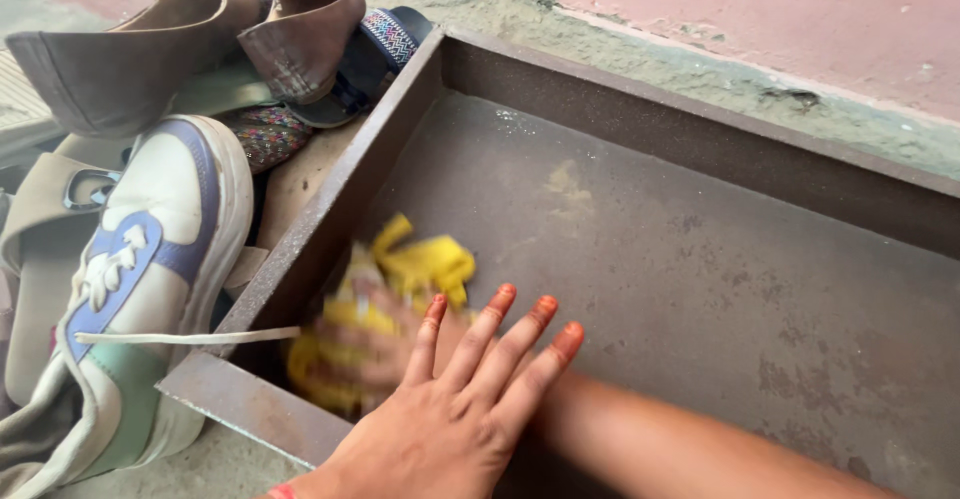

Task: The person wipes the interior of a large, rectangular metal tray with a yellow cloth. The person uses their right hand to scrub the bottom and sides of the tray while their left hand rests on the tray's edge for stability. The task continues throughout the clip.

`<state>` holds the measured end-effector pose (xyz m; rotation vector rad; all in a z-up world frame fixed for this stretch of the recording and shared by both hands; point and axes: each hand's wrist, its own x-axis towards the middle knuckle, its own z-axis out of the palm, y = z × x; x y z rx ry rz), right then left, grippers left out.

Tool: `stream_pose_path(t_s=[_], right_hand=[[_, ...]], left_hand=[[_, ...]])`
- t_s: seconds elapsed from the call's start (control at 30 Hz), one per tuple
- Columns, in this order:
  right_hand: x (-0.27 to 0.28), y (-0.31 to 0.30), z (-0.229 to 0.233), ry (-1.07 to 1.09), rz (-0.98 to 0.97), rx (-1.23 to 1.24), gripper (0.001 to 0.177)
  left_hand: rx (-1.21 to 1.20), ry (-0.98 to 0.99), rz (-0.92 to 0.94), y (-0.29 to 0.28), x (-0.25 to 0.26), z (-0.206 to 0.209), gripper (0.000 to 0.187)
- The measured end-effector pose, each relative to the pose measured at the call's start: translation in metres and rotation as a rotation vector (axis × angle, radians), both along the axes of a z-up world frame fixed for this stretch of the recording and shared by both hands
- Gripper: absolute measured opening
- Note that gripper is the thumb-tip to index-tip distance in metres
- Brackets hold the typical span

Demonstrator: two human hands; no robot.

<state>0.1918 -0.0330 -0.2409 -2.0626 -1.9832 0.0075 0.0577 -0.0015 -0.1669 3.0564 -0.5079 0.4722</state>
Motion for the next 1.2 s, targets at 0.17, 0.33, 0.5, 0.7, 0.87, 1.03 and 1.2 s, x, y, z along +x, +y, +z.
stream_pose_path(t_s=[0.17, 0.33, 0.5, 0.7, 0.87, 1.03, 1.2], right_hand=[[0.067, 0.026, -0.004, -0.016, -0.191, -0.166, 0.056], [0.137, -0.038, -0.016, -0.018, -0.468, -0.196, 0.058], [0.161, -0.127, -0.006, -0.032, -0.726, -0.163, 0.059], [0.090, -0.137, 0.027, -0.137, -0.574, 0.356, 0.054], [0.023, -0.067, 0.013, 0.067, -0.011, 0.177, 0.064], [0.028, -0.001, -0.007, 0.006, 0.033, 0.001, 0.048], [0.088, 0.027, -0.001, -0.075, -0.074, -0.076, 0.042]], left_hand=[[-0.113, 0.183, 0.028, 0.003, 0.007, -0.002, 0.110], [-0.316, 0.190, -0.036, 0.002, 0.004, 0.009, 0.128], [-0.258, 0.232, -0.005, -0.001, -0.001, 0.026, 0.135], [-0.270, 0.203, -0.018, -0.002, -0.004, 0.028, 0.133], [-0.291, 0.000, -0.053, -0.001, -0.002, 0.009, 0.127], [-0.029, 0.038, 0.062, -0.001, 0.003, -0.020, 0.093], [-0.009, -0.019, 0.113, -0.004, 0.015, -0.048, 0.078]])
